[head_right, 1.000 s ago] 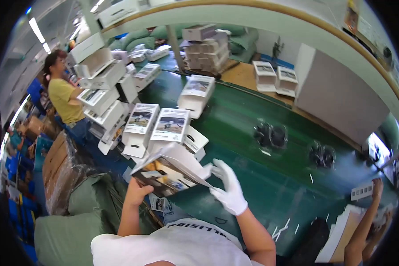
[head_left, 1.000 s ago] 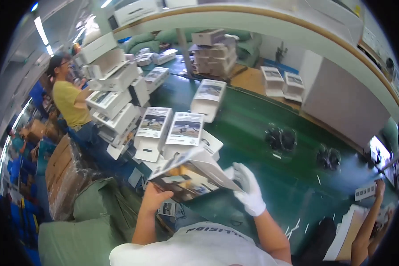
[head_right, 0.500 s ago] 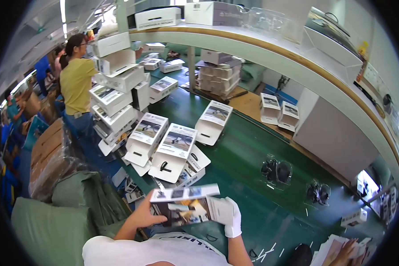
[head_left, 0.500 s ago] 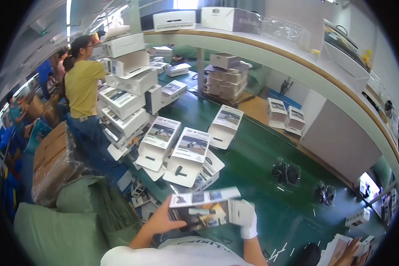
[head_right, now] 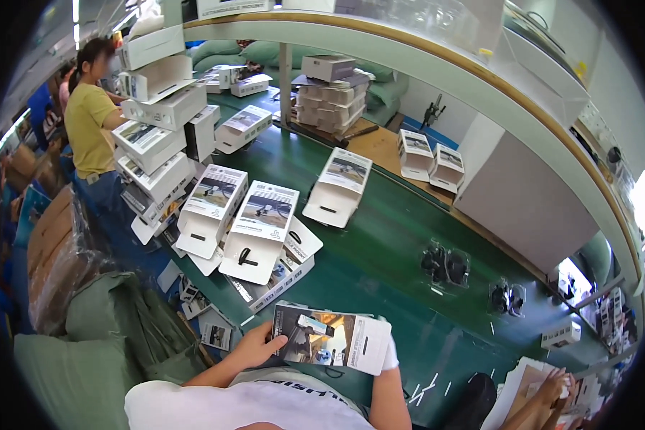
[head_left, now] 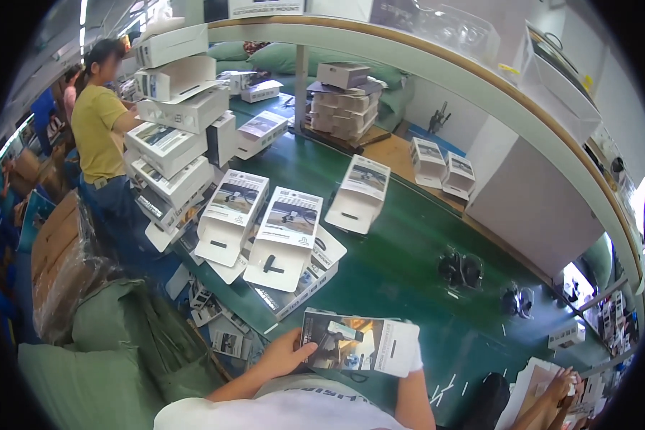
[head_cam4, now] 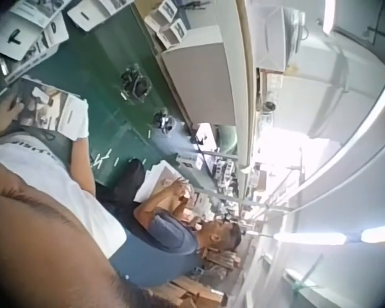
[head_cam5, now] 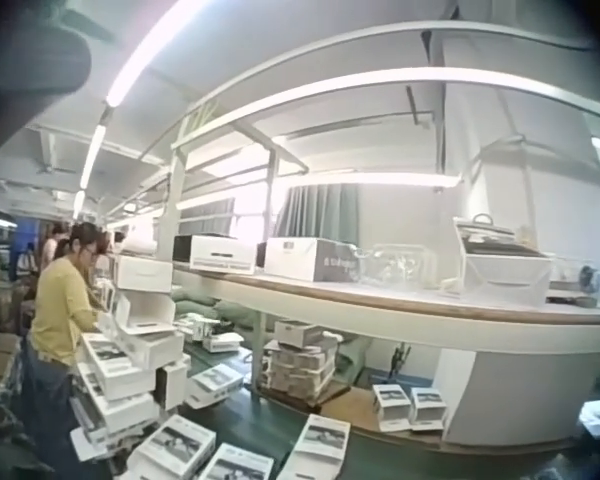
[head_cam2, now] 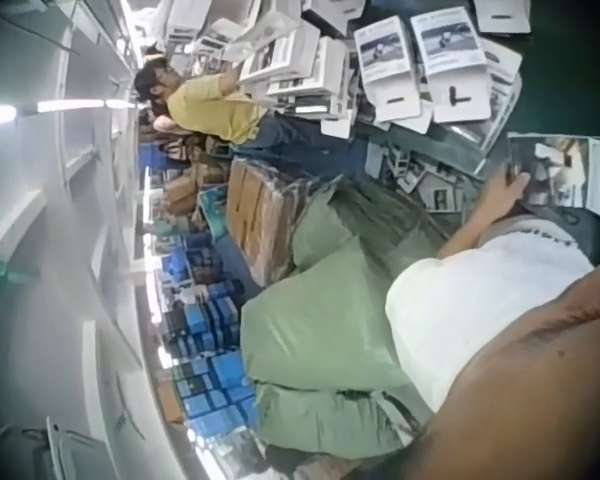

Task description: Packaging small electronic components into retail boxes on a factory assembly line.

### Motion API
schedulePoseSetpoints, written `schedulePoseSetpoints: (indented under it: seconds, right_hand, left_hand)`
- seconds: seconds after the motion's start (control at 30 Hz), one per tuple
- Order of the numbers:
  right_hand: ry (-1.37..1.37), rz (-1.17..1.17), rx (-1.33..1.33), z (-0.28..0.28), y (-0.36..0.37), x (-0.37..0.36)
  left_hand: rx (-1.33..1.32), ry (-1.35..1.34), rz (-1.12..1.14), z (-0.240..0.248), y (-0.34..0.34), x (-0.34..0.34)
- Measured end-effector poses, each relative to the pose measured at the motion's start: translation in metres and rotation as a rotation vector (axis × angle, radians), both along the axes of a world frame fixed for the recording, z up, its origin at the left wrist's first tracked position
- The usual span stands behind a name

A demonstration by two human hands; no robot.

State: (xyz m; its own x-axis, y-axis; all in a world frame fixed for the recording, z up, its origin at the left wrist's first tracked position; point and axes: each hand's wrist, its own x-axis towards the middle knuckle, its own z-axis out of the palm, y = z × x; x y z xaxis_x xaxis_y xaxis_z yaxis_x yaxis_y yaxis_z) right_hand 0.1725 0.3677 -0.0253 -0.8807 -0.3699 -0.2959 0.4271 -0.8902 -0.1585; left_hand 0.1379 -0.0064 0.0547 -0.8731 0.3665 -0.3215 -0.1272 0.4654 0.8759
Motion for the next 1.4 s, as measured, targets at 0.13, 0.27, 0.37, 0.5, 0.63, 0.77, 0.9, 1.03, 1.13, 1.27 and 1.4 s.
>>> schedulePoseSetpoints:
  seconds: [0.13, 0.27, 0.37, 0.5, 0.63, 0.77, 0.9, 1.03, 1.13, 1.27, 1.4]
  right_hand:
    - [-0.017, -0.12, 0.738, 0.08, -0.019, 0.038]
    - [0.073, 0.001, 1.229, 0.08, -0.021, 0.046]
    - [0.082, 0.076, 1.304, 0.082, -0.026, 0.048]
    - [0.162, 0.037, 1.331, 0.088, -0.019, 0.037]
    - [0.241, -0.218, 0.792, 0.067, -0.024, 0.029]
    - [0.216, -0.164, 0.551, 0.06, -0.026, 0.012]
    - [0.139, -0.07, 0.691, 0.038, -0.02, 0.001]
    - [-0.011, -0.093, 0.834, 0.018, -0.015, -0.004]
    - [-0.085, -0.269, 0.925, 0.037, -0.042, 0.008]
    - [-0.155, -0.495, 0.982, 0.042, -0.067, 0.016]
    - [-0.175, -0.466, 1.043, 0.048, -0.075, 0.017]
  left_hand:
    - [0.027, -0.04, 0.041, -0.004, -0.003, 0.011]
    - [-0.005, -0.032, 0.004, -0.011, 0.001, 0.003]
    - [-0.045, -0.026, -0.008, -0.011, 0.002, -0.002]
    - [0.082, 0.049, -0.068, 0.013, -0.008, 0.003]
    - [0.279, 0.073, 0.117, 0.05, -0.039, 0.018]
    - [0.303, 0.439, 0.39, 0.033, -0.112, 0.038]
    - [0.599, 1.054, 1.123, 0.038, -0.202, 0.015]
    - [-0.49, 1.306, 1.563, 0.157, -0.316, -0.1]
    - [-0.423, 1.635, 1.64, 0.225, -0.395, -0.215]
    - [-0.883, 1.567, 1.542, 0.236, -0.479, -0.347]
    - [-1.086, 1.2, 1.218, 0.239, -0.494, -0.38]
